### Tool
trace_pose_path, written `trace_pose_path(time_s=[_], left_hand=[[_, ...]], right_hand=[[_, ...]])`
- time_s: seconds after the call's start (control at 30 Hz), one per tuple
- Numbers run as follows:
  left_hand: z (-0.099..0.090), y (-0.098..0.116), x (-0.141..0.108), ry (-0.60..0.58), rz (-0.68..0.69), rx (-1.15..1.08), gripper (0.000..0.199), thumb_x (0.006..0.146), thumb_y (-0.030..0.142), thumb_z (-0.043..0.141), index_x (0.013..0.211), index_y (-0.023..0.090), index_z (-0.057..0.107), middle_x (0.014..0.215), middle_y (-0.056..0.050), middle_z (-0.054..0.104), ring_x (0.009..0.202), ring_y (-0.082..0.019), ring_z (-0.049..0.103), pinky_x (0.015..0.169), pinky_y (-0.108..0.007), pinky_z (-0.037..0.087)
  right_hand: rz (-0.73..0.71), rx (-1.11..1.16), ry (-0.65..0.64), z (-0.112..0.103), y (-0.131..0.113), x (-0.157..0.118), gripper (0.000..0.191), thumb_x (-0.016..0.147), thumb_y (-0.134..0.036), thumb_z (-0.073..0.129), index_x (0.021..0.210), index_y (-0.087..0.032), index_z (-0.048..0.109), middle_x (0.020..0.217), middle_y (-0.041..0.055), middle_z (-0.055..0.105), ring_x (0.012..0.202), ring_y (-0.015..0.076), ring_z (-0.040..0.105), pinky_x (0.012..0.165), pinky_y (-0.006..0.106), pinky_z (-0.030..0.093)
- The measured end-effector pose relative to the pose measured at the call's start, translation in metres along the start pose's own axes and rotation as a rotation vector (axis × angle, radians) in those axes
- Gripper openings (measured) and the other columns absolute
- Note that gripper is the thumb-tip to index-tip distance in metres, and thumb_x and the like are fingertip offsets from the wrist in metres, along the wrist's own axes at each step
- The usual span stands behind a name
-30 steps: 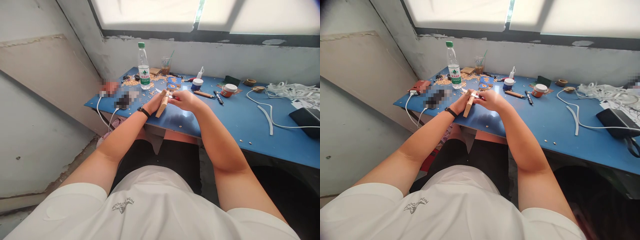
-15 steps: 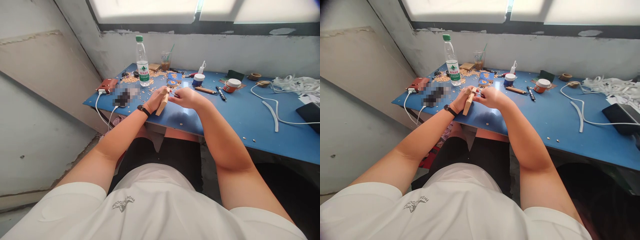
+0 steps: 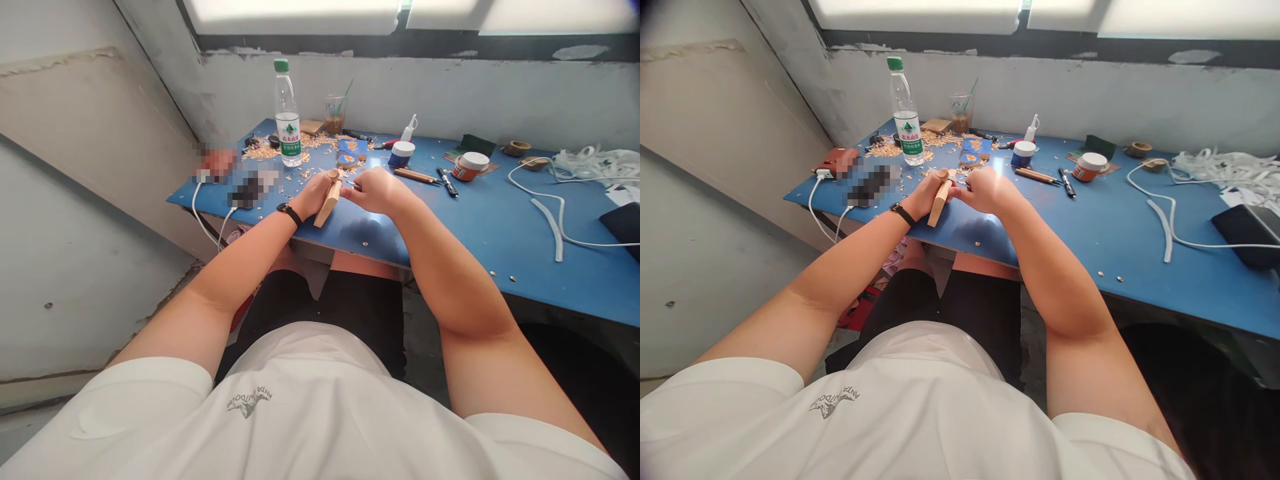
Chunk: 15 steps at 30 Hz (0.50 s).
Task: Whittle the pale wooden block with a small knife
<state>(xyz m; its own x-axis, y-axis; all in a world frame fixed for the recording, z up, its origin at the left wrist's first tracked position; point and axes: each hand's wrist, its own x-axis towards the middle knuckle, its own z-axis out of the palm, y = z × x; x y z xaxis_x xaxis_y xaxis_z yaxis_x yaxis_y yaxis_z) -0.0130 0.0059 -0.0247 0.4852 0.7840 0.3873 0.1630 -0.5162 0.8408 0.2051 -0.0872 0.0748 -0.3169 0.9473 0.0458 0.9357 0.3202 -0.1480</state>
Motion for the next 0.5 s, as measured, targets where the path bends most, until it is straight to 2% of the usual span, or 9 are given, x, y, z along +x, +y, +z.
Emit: trace_pose_path(time_s=[0.1, 0.2, 0.27, 0.33, 0.43, 0.5], left_hand=[[-0.004, 0.001, 0.001, -0.045, -0.029, -0.008, 0.075, 0.125, 0.082, 0.046, 0.075, 0.028, 0.060, 0.073, -0.008, 0.064, 0.072, -0.022, 0.050, 0.073, -0.046, 0.040], [-0.003, 0.001, 0.004, -0.008, -0.049, -0.034, 0.068, 0.124, 0.076, 0.050, 0.077, 0.028, 0.061, 0.072, -0.007, 0.062, 0.072, -0.023, 0.049, 0.072, -0.046, 0.038], [-0.001, 0.002, 0.006, 0.014, -0.063, -0.068, 0.069, 0.121, 0.081, 0.055, 0.077, 0.028, 0.064, 0.071, -0.007, 0.061, 0.072, -0.023, 0.051, 0.071, -0.045, 0.037], [0.000, 0.006, 0.005, 0.021, -0.091, -0.113, 0.077, 0.117, 0.094, 0.057, 0.078, 0.028, 0.067, 0.070, -0.006, 0.060, 0.072, -0.023, 0.053, 0.072, -0.044, 0.039], [0.000, 0.013, 0.002, 0.022, -0.135, -0.137, 0.089, 0.114, 0.108, 0.049, 0.082, 0.027, 0.069, 0.067, -0.005, 0.059, 0.071, -0.022, 0.052, 0.073, -0.044, 0.042], [0.000, 0.016, -0.001, 0.016, -0.155, -0.148, 0.093, 0.116, 0.109, 0.043, 0.084, 0.026, 0.069, 0.068, -0.005, 0.059, 0.071, -0.022, 0.050, 0.074, -0.044, 0.043]], right_hand=[[0.031, 0.026, 0.024, 0.007, 0.004, 0.005, 0.067, 0.129, -0.072, 0.061, 0.085, -0.022, 0.070, 0.076, 0.0075, 0.059, 0.082, 0.0234, 0.053, 0.076, 0.040, 0.034], [0.048, 0.053, 0.061, 0.014, 0.007, 0.010, 0.073, 0.127, -0.079, 0.057, 0.088, -0.021, 0.078, 0.078, 0.0106, 0.063, 0.087, 0.0287, 0.064, 0.079, 0.041, 0.038], [0.056, 0.074, 0.090, 0.017, 0.010, 0.013, 0.077, 0.124, -0.087, 0.058, 0.089, -0.021, 0.079, 0.080, 0.0128, 0.066, 0.091, 0.0321, 0.068, 0.079, 0.041, 0.040], [0.067, 0.090, 0.106, 0.019, 0.011, 0.016, 0.084, 0.117, -0.099, 0.062, 0.087, -0.022, 0.078, 0.079, 0.0137, 0.066, 0.091, 0.0334, 0.070, 0.077, 0.041, 0.040], [0.103, 0.105, 0.082, 0.019, 0.013, 0.018, 0.091, 0.109, -0.110, 0.067, 0.082, -0.023, 0.073, 0.075, 0.0119, 0.063, 0.085, 0.0312, 0.067, 0.074, 0.040, 0.039], [0.121, 0.114, 0.057, 0.016, 0.013, 0.017, 0.090, 0.110, -0.108, 0.068, 0.079, -0.024, 0.067, 0.073, 0.0090, 0.059, 0.081, 0.0275, 0.062, 0.072, 0.040, 0.036]])
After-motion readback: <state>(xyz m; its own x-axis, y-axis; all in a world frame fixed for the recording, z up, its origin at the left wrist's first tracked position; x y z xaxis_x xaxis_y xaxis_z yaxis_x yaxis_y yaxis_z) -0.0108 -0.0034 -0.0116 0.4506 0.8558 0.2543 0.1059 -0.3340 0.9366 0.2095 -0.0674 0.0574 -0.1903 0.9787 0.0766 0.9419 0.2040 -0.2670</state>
